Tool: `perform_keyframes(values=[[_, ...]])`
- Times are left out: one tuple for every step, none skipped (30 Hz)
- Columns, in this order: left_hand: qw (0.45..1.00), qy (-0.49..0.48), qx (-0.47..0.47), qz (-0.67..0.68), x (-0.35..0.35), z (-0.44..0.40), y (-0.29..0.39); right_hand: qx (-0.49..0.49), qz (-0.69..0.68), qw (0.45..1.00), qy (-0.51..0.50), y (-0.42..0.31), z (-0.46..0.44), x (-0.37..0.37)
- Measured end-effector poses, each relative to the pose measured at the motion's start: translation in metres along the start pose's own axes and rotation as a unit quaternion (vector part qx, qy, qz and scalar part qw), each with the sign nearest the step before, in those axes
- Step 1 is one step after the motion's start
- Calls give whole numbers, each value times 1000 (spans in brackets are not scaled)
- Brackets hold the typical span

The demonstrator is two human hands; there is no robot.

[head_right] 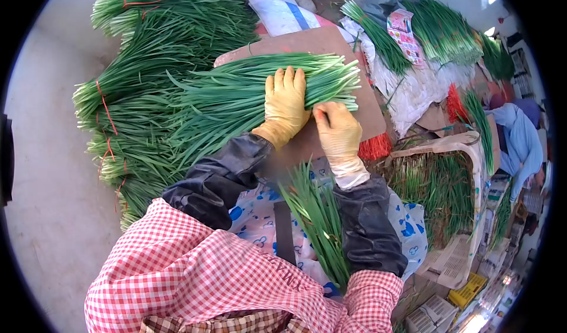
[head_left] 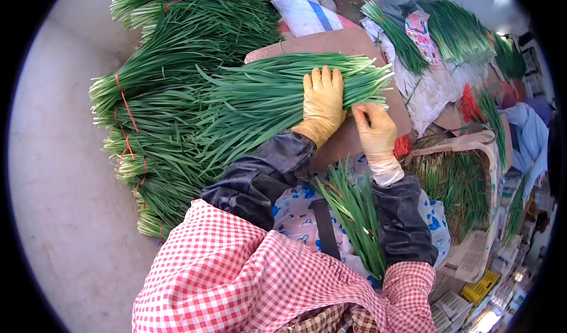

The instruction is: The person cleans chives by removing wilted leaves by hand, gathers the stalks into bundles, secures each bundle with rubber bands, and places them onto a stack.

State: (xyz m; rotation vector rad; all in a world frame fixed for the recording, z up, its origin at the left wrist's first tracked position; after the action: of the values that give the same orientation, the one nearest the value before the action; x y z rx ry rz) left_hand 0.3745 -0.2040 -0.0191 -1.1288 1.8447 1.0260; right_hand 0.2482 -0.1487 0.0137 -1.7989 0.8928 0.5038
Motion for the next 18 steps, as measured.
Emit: perform_keyframes(values=[[1000,0,-2,-2,3,0,-2,-66,60,996,6,-10,-8,1],[1000,14,-2,12,6,0,-3,-121,107,987,-13,-17,-16,3],[999,27,-1,28,10,0,-3,-120,108,987,-14,-15,-24,10],[998,30,1,60,10,-1,-6,-173,78,982,19,-12,-31,16],[998,-14,6,59,7,-4,-8,-225,49,972,52,-6,-37,22],[996,-58,19,63,2,-6,-10,-217,13,974,65,4,-40,29],[992,-102,31,67,-7,-7,-14,-215,17,974,65,6,-44,29],[987,-136,50,71,-13,-8,-19,-192,43,979,62,7,-47,28],[986,-153,57,34,-18,-7,-24,-168,69,982,61,6,-50,30],[981,-181,64,9,-24,-9,-27,-164,136,977,29,-7,-54,25],[975,-210,70,-17,-28,-11,-29,-203,174,963,26,-13,-59,28],[971,-228,69,-15,-23,-16,-32,-223,171,959,27,-15,-66,34],[965,-253,65,-12,-24,-23,-33,-242,167,955,27,-16,-73,41],[965,-252,73,14,-23,-27,-36,-249,159,954,57,-14,-82,49],[964,-251,81,40,-22,-33,-41,-247,158,954,58,-4,-90,58],[951,-280,100,84,-24,-40,-48,-195,153,968,33,9,-97,70],[935,-309,119,128,-29,-52,-56,-144,147,979,8,14,-103,74],[883,-362,86,285,-35,-65,-66,-111,189,976,-19,17,-106,81]])
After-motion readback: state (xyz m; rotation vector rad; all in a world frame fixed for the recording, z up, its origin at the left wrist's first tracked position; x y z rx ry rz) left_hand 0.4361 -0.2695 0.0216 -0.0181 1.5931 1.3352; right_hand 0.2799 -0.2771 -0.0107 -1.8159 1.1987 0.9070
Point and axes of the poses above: each hand's wrist, its own z-axis away from the middle knuckle, its own x-axis out of the palm, y = z × x, the point moved 2 cm from there along -z, towards the middle knuckle, and after that the axes turned 3 degrees about y, right-handed, at the moved point
